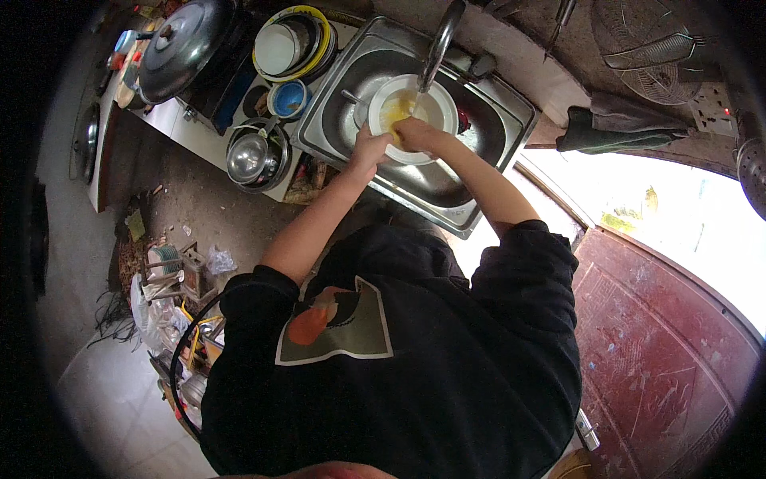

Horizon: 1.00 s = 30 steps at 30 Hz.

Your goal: The person cracks an egg into a bowl, adds liquid from a bottle, and mixes the contents. They then rinse the mixture under running water and wash a carrot at the sink.

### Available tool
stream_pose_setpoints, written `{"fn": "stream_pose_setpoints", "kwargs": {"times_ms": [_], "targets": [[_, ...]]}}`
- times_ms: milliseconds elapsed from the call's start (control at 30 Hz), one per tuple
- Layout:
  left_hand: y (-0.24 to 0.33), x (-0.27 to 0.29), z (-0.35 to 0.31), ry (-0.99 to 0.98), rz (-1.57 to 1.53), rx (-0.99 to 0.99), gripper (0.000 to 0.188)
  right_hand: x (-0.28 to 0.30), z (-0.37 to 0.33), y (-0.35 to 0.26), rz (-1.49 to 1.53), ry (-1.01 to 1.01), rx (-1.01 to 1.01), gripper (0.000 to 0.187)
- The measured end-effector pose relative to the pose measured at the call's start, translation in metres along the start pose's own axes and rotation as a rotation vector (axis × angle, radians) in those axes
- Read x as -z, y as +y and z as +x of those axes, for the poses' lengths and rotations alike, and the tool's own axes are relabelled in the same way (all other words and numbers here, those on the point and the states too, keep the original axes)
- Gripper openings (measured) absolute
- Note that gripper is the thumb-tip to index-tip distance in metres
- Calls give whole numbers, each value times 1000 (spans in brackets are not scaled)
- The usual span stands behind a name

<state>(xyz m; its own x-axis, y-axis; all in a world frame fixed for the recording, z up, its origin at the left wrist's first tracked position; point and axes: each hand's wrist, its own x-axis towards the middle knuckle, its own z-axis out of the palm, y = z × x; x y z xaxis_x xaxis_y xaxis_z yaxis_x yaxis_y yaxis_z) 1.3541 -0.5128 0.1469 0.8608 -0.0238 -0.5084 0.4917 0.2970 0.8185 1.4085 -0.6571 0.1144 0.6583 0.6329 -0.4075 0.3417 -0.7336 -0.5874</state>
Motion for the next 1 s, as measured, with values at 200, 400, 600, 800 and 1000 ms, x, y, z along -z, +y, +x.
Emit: {"fn": "stream_pose_setpoints", "kwargs": {"times_ms": [200, 400, 600, 800, 1000], "targets": [[-6, -3, -4, -5, 41, 31, 50, 14, -3, -8, 0, 346, 113, 22], [-6, -7, -6, 18, -47, 50, 50, 14, -12, -16, -264, 31, -222, 17], [-5, -9, -7, 11, -7, 85, 50, 12, -12, -19, 165, 308, 166, 21], [-3, -7, -4, 24, 61, 74, 51, 23, -18, -14, -174, 264, -173, 17], [-12, -7, -3, 33, 156, -1, 47, -3, -4, -4, 141, 117, 91, 20]]}}
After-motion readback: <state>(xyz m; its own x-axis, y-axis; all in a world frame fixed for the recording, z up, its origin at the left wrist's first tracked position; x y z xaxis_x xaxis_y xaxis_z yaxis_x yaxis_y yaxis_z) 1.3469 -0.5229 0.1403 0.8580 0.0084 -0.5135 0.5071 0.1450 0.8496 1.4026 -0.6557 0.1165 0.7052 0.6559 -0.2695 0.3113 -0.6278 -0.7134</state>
